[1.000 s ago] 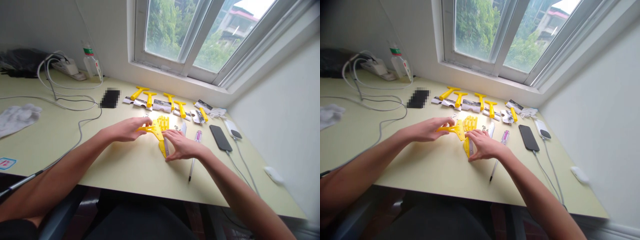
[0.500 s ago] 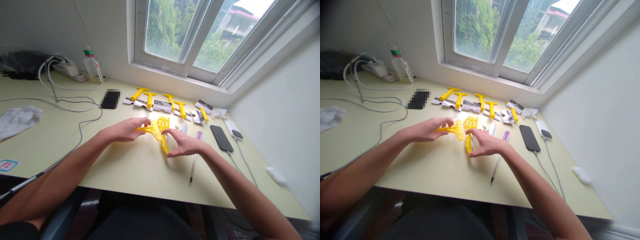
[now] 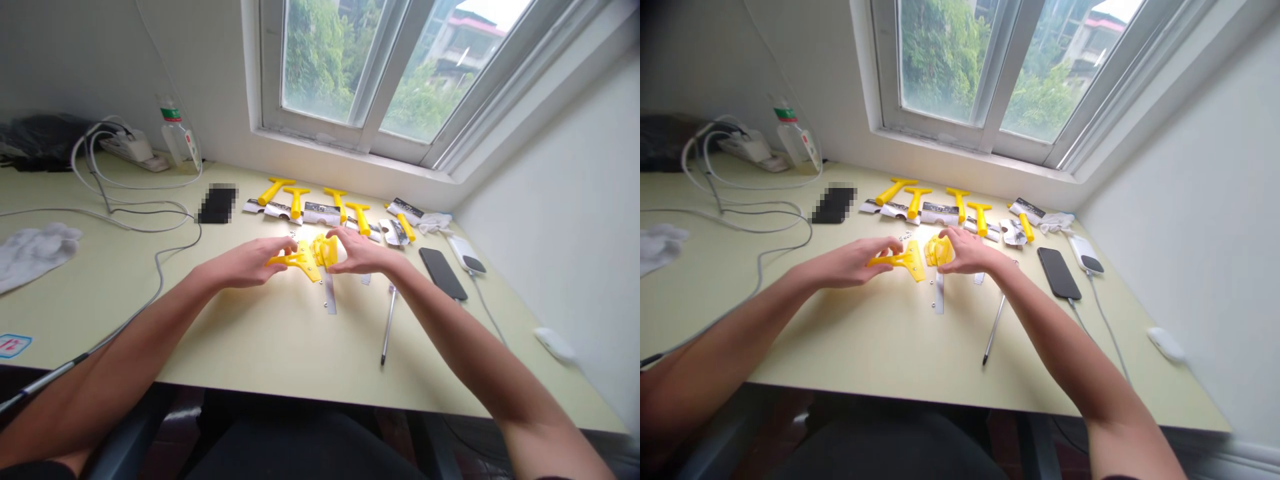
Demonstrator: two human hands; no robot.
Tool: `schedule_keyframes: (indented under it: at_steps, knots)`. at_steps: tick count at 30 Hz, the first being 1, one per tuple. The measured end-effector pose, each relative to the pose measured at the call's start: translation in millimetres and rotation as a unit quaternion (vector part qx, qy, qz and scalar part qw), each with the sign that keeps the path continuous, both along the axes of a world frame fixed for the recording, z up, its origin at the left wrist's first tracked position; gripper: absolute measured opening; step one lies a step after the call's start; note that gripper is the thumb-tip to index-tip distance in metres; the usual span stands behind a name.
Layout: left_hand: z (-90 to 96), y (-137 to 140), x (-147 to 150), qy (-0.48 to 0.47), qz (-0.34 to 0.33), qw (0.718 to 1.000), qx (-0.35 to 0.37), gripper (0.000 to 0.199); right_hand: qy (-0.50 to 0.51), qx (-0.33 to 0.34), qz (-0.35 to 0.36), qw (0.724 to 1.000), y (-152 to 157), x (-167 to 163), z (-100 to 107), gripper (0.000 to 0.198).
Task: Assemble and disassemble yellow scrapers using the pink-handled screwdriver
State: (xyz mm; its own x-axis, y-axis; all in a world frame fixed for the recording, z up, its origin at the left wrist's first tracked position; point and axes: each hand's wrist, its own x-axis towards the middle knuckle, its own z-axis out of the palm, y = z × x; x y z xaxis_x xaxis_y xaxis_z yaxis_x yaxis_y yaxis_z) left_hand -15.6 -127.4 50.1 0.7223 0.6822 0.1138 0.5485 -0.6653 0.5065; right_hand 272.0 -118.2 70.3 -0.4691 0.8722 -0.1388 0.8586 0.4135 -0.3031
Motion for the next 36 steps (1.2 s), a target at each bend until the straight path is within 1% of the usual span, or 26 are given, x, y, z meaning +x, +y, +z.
schedule_keyframes:
  at_steps: [3, 4, 6, 9, 13, 16, 21, 25, 28, 33, 36]
  knots:
    - [0.0, 1, -1, -0.004, 0.002, 1.0, -0.004, 0.024, 0.011, 0.033, 0.058, 0.998, -26, 1, -6, 0.051]
    - [-0.1, 1, -1, -0.003, 0.002, 1.0, -0.005, 0.024, 0.013, 0.035, 0.08, 0.996, -37, 2, -8, 0.045]
    - [-0.2, 1, 0, 0.001, 0.002, 1.0, -0.007, 0.026, 0.016, 0.046, 0.112, 0.993, -56, 5, -13, 0.039]
    - [-0.6, 0, 1, 0.004, 0.003, 1.0, -0.01, 0.027, 0.009, 0.073, 0.134, 0.988, -76, 6, -20, 0.034]
    - [-1.0, 0, 2, 0.005, 0.002, 1.0, -0.013, 0.028, -0.01, 0.096, 0.142, 0.985, -95, 8, -25, 0.03]
    - [-1.3, 0, 2, 0.005, -0.001, 1.0, -0.017, 0.027, -0.01, 0.101, 0.138, 0.985, -118, 9, -26, 0.028]
    - [-2.1, 1, 3, 0.009, -0.004, 1.0, -0.029, 0.03, 0.0, 0.088, 0.121, 0.989, -163, 9, -31, 0.028]
    - [-2.5, 0, 5, 0.011, -0.004, 0.999, -0.037, 0.033, 0.01, 0.069, 0.107, 0.992, -181, 9, -31, 0.024]
    - [-3.0, 0, 6, 0.012, -0.006, 0.999, -0.043, 0.033, 0.018, 0.058, 0.098, 0.993, -180, 10, -29, 0.03]
    - [-5.2, 2, 6, 0.019, -0.004, 0.999, -0.033, 0.04, -0.002, 0.026, 0.094, 0.995, -170, 10, -29, 0.061]
    - [-5.4, 2, 5, 0.014, -0.007, 0.999, -0.029, 0.045, -0.017, 0.011, 0.098, 0.995, -171, 9, -29, 0.066]
